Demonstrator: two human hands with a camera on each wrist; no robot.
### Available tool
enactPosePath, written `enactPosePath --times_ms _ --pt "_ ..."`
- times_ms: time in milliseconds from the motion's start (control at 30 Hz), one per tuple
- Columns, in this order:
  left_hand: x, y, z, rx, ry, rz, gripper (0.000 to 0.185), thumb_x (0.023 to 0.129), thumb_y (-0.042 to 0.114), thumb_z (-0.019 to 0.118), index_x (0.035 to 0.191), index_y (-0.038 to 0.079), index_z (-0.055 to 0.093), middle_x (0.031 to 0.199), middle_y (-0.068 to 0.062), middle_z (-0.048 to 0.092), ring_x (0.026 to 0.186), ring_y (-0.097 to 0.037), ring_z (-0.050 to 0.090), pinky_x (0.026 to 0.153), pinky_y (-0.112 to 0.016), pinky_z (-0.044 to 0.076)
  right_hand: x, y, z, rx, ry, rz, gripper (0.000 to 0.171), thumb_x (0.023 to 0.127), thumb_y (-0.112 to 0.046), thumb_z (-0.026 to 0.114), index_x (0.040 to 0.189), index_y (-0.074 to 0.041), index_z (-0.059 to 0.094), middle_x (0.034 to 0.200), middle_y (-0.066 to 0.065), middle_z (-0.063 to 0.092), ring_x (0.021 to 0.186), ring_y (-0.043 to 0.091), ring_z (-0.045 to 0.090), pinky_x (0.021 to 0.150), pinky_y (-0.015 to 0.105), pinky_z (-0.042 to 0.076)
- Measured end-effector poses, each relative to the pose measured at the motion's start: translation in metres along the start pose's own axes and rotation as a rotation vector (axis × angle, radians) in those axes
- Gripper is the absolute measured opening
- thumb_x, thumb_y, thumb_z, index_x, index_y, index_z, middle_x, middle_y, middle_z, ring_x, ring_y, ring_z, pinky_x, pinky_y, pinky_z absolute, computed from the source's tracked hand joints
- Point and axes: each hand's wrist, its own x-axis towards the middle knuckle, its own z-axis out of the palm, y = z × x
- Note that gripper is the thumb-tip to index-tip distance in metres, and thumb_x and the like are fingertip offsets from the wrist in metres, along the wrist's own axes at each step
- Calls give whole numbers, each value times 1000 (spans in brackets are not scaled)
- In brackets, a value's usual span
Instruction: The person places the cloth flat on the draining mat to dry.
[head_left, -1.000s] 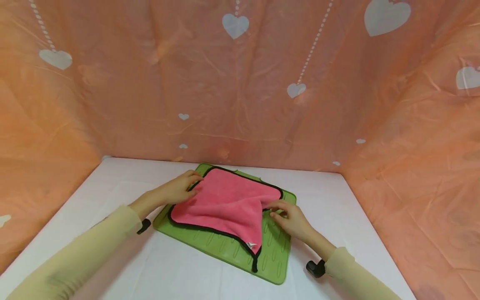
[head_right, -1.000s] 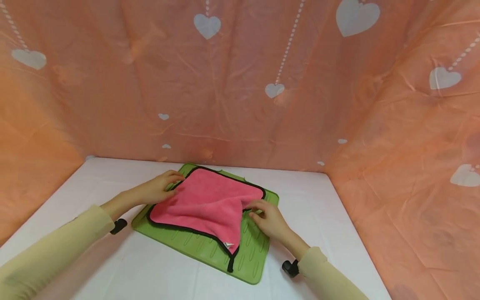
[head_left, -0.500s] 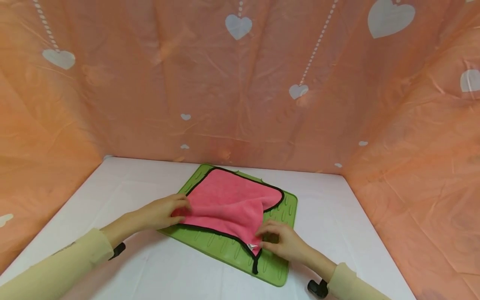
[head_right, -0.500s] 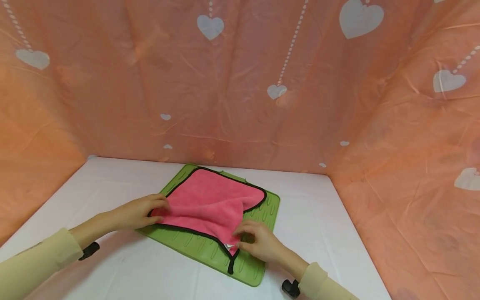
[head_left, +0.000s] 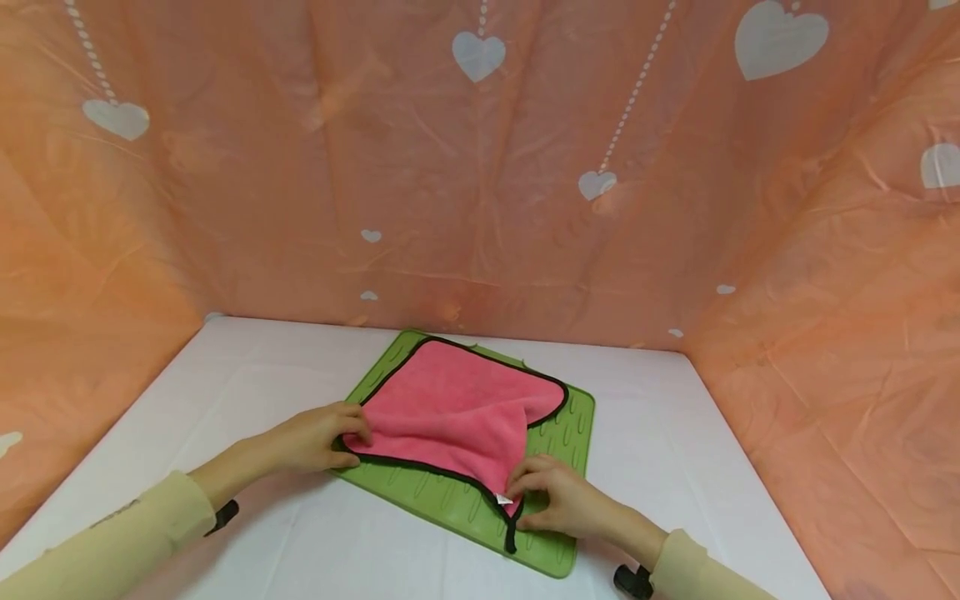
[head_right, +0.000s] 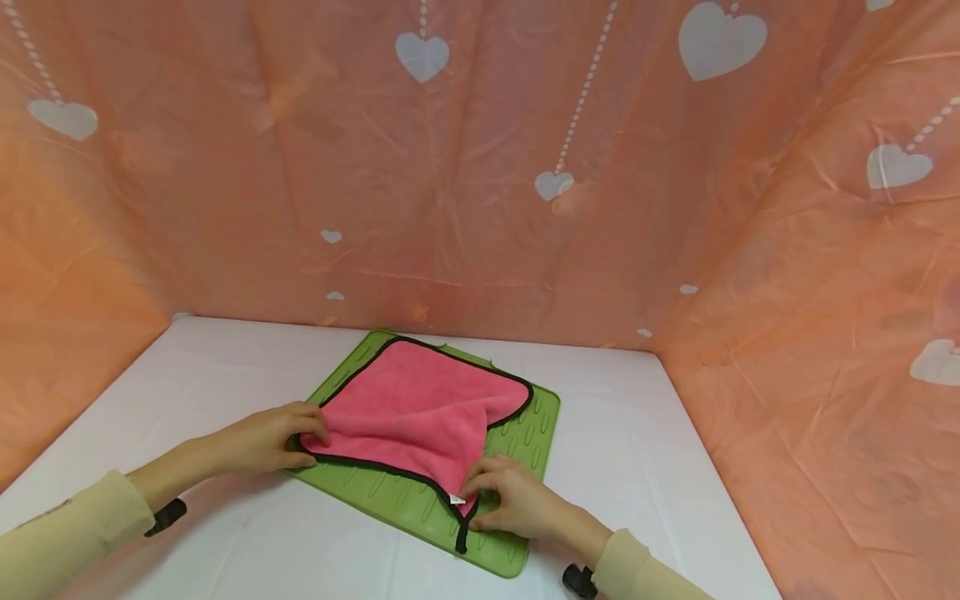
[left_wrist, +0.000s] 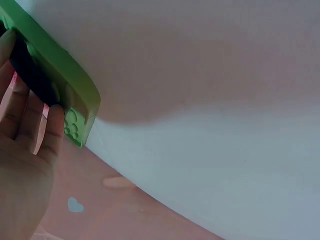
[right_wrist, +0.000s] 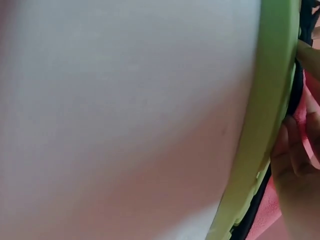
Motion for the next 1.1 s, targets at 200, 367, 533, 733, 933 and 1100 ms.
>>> enactPosePath --times_ms 200,367,533,733,933,1100 --pt "-1 1 0 1 16 1 20 87 7 80 98 23 75 103 14 62 93 -7 57 81 -34 54 0 2 1 -79 0 -65 14 92 -20 82 104 -16 79 115 -9 67 110 10 59 96 33 52" --pt "-3 2 -5 -7 6 -51 15 93 8 76 103 20 75 105 11 66 99 -12 63 86 -38 56 2 0 -2 -136 -32 -92 11 93 -20 81 103 -14 78 116 -8 66 110 11 57 96 31 52" --pt "-6 4 -12 -41 31 -81 15 95 8 75 106 18 75 105 11 67 99 -13 65 85 -37 57 2 1 -6 -142 -50 -67 19 89 -18 85 107 -13 78 115 -7 66 110 12 58 97 31 52" --pt "-10 6 -18 -90 60 -86 17 94 6 76 107 18 75 104 12 66 97 -11 65 84 -36 57 1 3 -7 -142 26 -93 26 82 -13 90 105 -13 78 112 -5 67 108 13 61 96 32 54" --pt "-13 6 -20 -117 110 -52 19 92 4 77 105 17 74 103 11 66 90 -3 59 77 -33 56 1 2 -11 -116 140 -172 37 75 -3 92 103 -16 73 110 -5 64 104 12 62 92 29 55" --pt "-13 9 -20 -142 135 -16 19 92 2 77 104 16 74 101 10 66 85 0 56 72 -31 54 5 1 -19 -144 328 -309 44 68 8 91 101 -13 71 105 0 64 97 15 62 86 23 54"
